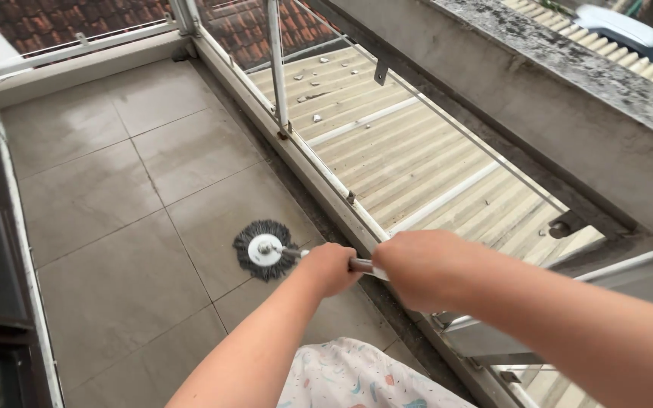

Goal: Mopping the tiled floor of a balcony using a spin mop and bucket.

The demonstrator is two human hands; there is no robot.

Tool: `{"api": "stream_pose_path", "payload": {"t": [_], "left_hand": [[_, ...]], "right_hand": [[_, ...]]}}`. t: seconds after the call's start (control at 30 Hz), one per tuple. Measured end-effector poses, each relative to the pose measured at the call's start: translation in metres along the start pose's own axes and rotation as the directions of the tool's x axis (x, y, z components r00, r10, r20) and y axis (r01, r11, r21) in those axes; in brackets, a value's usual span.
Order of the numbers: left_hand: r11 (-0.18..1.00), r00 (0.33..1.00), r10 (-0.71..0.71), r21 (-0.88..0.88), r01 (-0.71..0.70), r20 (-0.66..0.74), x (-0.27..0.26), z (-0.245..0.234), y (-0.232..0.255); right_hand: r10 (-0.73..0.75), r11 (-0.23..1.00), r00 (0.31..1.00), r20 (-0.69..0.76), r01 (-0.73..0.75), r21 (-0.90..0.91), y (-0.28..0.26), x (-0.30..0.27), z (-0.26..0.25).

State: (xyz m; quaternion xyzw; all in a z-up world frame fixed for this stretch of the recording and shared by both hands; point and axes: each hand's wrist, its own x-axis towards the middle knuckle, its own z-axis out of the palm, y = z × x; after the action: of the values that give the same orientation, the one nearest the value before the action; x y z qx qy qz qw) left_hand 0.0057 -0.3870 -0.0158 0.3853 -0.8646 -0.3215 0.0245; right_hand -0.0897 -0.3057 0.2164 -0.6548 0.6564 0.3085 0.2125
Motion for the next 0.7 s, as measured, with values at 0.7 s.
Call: {"api": "stream_pose_path", "payload": {"t": [0.7], "left_hand": [[0.993, 0.994, -0.111, 0.048, 0.111, -0.001, -0.146, 0.065, 0.102]], "right_hand": [[-0.37, 0.894, 0.926, -0.079, 0.331, -0.303, 0.01, -0.118, 0.129]]}}
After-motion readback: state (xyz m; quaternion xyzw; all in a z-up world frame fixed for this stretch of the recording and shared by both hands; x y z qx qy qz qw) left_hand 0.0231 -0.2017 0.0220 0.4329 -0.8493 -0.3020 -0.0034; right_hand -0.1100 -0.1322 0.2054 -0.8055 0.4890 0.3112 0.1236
